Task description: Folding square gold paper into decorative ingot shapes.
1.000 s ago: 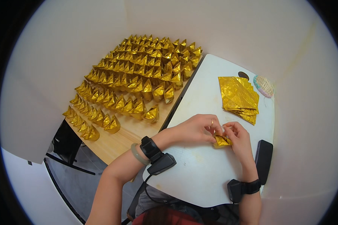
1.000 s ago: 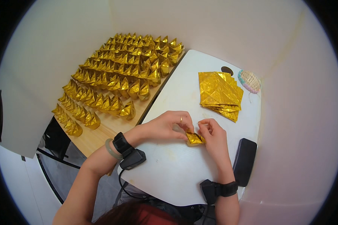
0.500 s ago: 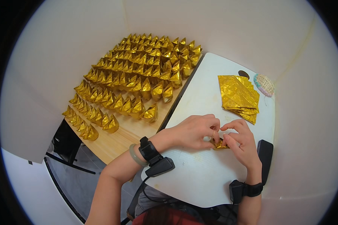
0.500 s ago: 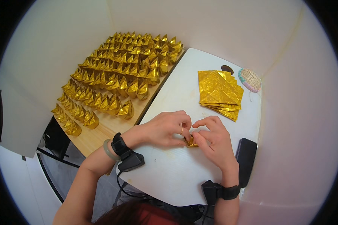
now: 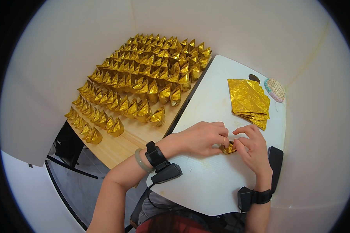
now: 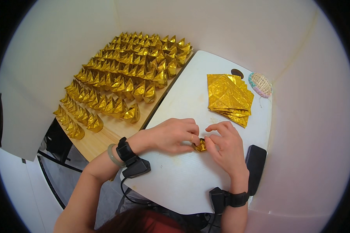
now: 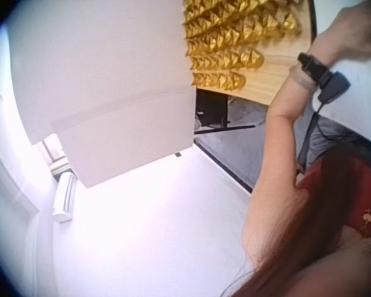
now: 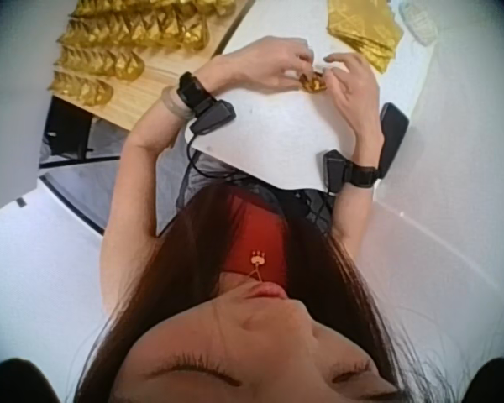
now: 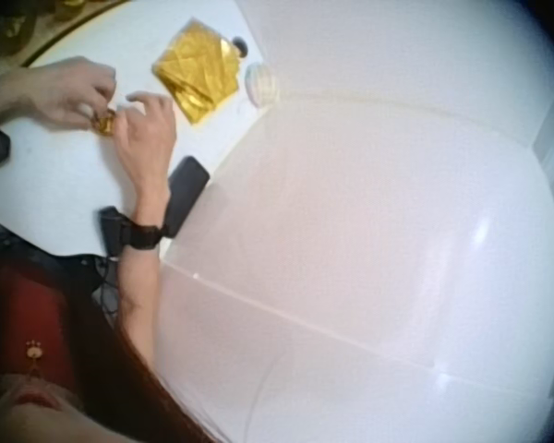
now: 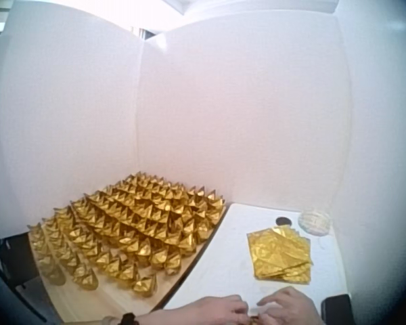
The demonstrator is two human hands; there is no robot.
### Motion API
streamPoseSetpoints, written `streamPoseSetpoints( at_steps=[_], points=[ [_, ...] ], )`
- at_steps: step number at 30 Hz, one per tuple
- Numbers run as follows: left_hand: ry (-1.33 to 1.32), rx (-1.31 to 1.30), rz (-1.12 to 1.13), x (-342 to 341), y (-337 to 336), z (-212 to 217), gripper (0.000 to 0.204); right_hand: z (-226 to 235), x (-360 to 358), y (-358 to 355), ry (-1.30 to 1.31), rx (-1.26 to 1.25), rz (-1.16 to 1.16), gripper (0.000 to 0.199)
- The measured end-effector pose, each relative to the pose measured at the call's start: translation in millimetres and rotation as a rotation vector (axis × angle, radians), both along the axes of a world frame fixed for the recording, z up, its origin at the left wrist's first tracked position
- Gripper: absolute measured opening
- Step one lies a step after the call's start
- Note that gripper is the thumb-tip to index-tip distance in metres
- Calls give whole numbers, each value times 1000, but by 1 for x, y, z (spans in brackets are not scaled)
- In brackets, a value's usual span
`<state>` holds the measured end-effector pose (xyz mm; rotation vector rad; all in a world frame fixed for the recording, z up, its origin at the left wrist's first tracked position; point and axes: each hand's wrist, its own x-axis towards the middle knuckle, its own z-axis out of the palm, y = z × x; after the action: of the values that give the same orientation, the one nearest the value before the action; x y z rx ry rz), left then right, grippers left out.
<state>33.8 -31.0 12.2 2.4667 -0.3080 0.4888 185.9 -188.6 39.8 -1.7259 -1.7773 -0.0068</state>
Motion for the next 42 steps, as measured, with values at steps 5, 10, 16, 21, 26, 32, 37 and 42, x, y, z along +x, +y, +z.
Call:
streamPoseSetpoints(
  at_steps=[5, 10, 16, 21, 26, 32, 37, 42],
  points=[
    [21, 13, 7, 2, 0, 2, 15, -1, 1, 0, 20, 28, -6, 11],
    [-17, -7, 19, -1, 2, -2, 14, 2, 0, 2, -11, 30, -6, 10],
    [-37, -5, 11, 0, -3, 0, 12, -2, -1, -3, 291, 116, -110, 7],
    [2, 93, 165, -6, -13, 13, 10, -1, -1, -2, 251, 215, -212, 16],
    [-4, 217, 300, -76, -30, 40, 12, -2, 1, -1, 262, 221, -204, 16],
    [4, 180, 952, -195, -51, 31, 11, -2, 2, 0, 244, 176, -205, 18],
    [17, 316, 1370, -255, -49, 14, 12, -7, 1, 1, 287, 148, -190, 15],
    [-34, 358, 1516, -275, -41, 4, 12, -11, 1, 1, 268, 109, -187, 16]
  ],
)
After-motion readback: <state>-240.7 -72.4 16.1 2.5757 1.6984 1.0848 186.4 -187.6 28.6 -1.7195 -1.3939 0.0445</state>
